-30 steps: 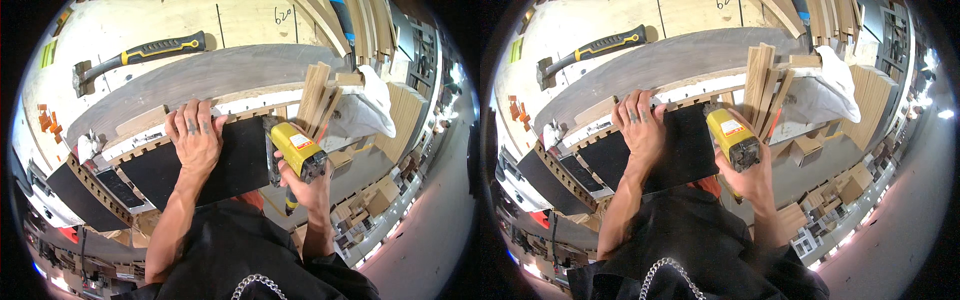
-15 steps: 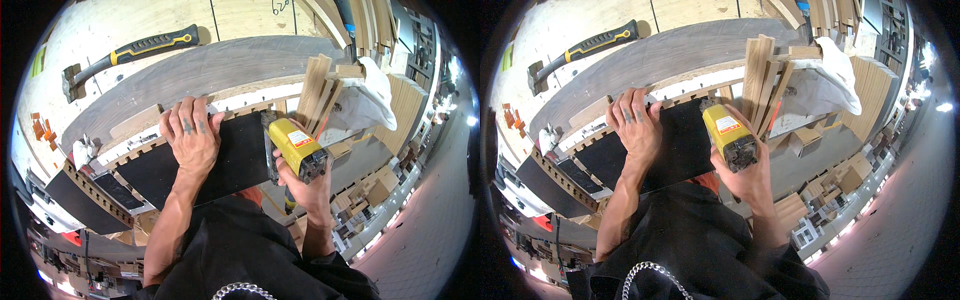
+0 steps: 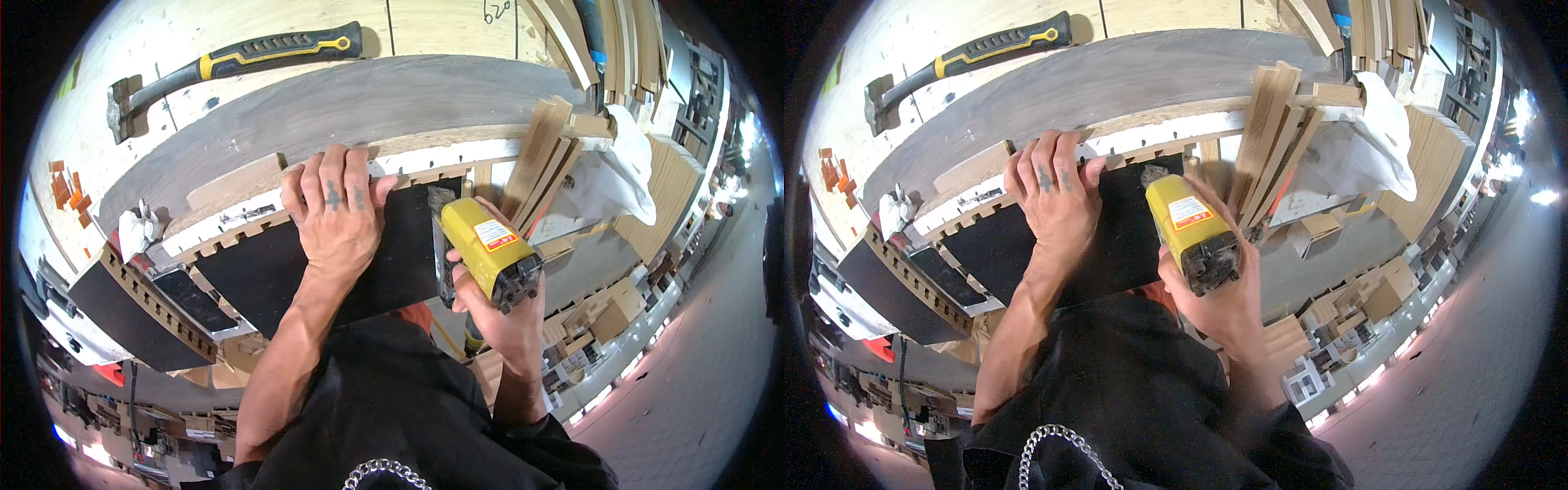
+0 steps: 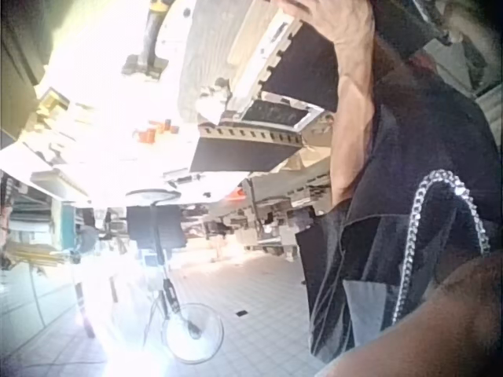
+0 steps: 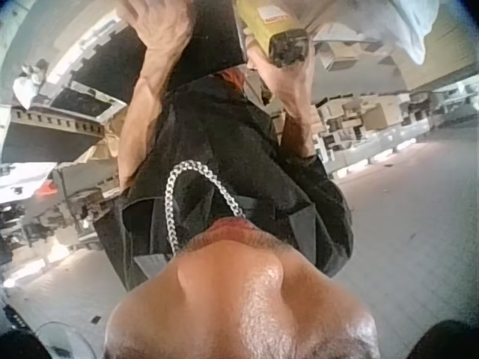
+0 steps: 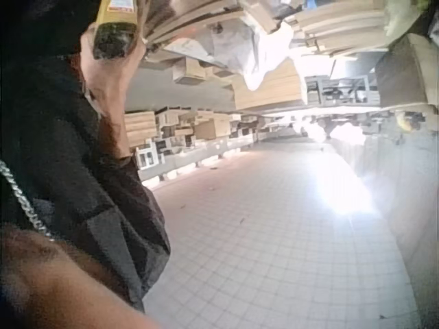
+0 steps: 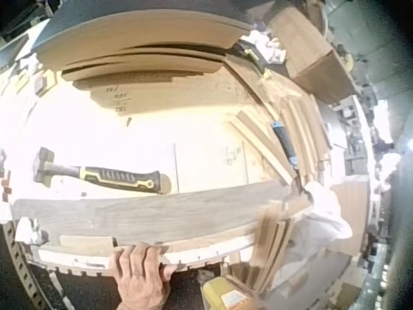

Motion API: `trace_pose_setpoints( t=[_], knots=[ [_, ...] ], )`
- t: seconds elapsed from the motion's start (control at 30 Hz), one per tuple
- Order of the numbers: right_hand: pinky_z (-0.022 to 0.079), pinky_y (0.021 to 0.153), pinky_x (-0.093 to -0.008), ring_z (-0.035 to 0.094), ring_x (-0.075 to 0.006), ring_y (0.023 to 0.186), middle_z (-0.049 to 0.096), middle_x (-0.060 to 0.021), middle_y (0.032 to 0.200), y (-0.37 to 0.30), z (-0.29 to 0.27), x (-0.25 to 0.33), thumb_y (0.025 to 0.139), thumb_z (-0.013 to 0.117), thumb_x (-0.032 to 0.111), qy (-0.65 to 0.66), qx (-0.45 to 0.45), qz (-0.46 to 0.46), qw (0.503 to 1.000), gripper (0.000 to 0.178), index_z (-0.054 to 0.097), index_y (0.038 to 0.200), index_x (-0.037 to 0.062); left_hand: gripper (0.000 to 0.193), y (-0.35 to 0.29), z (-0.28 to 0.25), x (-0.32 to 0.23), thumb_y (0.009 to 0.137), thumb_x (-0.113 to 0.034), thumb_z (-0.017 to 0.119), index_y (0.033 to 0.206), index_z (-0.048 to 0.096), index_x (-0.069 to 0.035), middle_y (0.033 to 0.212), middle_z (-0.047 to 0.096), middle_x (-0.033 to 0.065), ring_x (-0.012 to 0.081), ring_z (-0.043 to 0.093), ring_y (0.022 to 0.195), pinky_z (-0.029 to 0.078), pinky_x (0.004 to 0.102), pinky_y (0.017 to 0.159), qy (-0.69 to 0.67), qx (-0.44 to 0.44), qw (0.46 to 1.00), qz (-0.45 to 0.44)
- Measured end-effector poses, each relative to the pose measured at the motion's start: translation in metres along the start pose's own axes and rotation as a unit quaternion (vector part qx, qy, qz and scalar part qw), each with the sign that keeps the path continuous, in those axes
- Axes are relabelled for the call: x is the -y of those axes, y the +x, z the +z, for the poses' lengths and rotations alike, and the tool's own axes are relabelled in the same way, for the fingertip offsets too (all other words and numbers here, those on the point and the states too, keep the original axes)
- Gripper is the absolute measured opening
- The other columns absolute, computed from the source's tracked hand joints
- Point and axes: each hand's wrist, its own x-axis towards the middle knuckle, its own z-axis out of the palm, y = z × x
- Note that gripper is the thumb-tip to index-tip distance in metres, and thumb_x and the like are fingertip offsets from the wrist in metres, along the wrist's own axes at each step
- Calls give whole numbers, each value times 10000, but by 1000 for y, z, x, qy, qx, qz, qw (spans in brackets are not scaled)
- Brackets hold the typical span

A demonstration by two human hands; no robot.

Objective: The person aligns wooden slats on a jig, applies glue onto them from a packet, places a panel on top, and fastens the panel to the slats using a nail gun.

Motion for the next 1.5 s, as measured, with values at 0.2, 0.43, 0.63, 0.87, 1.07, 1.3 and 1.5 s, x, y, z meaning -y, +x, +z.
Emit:
trace_pose_setpoints(
  t=[0.2, 0.43, 0.63, 0.87, 1.07, 1.3, 1.5],
  knots=[
    [535, 661, -264, 658, -105, 731, 688, -118, 996, -6, 6, 8, 810, 672, -24, -20, 17, 21, 999, 616, 492, 1399, 8, 406, -1, -7, 3, 923, -315, 662, 1219, 553, -59, 1181, 552, 107, 297, 529, 1103, 354, 494, 997, -8, -8, 1000, -2],
    [531, 548, -243, 611, -112, 629, 679, -104, 980, -36, -12, -22, 850, 621, -65, 65, -16, -35, 997, 606, 467, 1430, 14, 508, -103, -73, 66, 882, -213, 745, 1298, 519, -29, 1201, 497, 198, 349, 456, 1136, 341, 480, 985, 18, -109, 970, -216],
    [539, 551, -245, 615, -110, 654, 667, -100, 997, -50, 6, -36, 852, 581, -101, 46, -6, -27, 999, 641, 437, 1461, 40, 497, -115, -102, 92, 863, -276, 774, 1228, 593, 9, 1043, 530, 172, 305, 534, 945, 468, 399, 793, -53, -43, 921, -384],
    [551, 621, -254, 641, -103, 734, 680, -84, 972, -48, 38, -13, 814, 630, -86, 29, -15, -48, 998, 695, 456, 1462, 94, 653, -75, -113, 110, 765, -341, 851, 1207, 643, 92, 649, 491, 41, 133, 433, 603, 412, 293, 583, -65, 24, 871, -486],
    [562, 806, -317, 701, -170, 911, 706, -121, 1054, -25, 42, -19, 765, 719, 15, -36, -25, -77, 996, 693, 498, 1417, 92, 630, -81, -104, 107, 747, -304, 895, 1154, 648, 108, 709, 467, -46, 78, 415, 639, 355, 221, 594, -190, -68, 826, -526],
    [570, 803, -327, 712, -191, 901, 704, -117, 1017, -15, 36, -18, 754, 730, 11, -69, -20, -98, 993, 709, 500, 1417, 111, 412, -76, -104, 99, 806, -165, 851, 1073, 651, 77, 701, 421, -58, 47, 345, 627, 284, 193, 563, -241, -83, 820, -512],
    [569, 796, -326, 712, -180, 892, 701, -111, 983, -15, 34, -2, 762, 721, 9, -31, 3, -55, 998, 709, 490, 1423, 114, 416, -73, -105, 103, 789, -168, 865, 1041, 645, 78, 710, 410, -56, 54, 359, 645, 293, 192, 570, -203, -68, 828, -518]
  ],
)
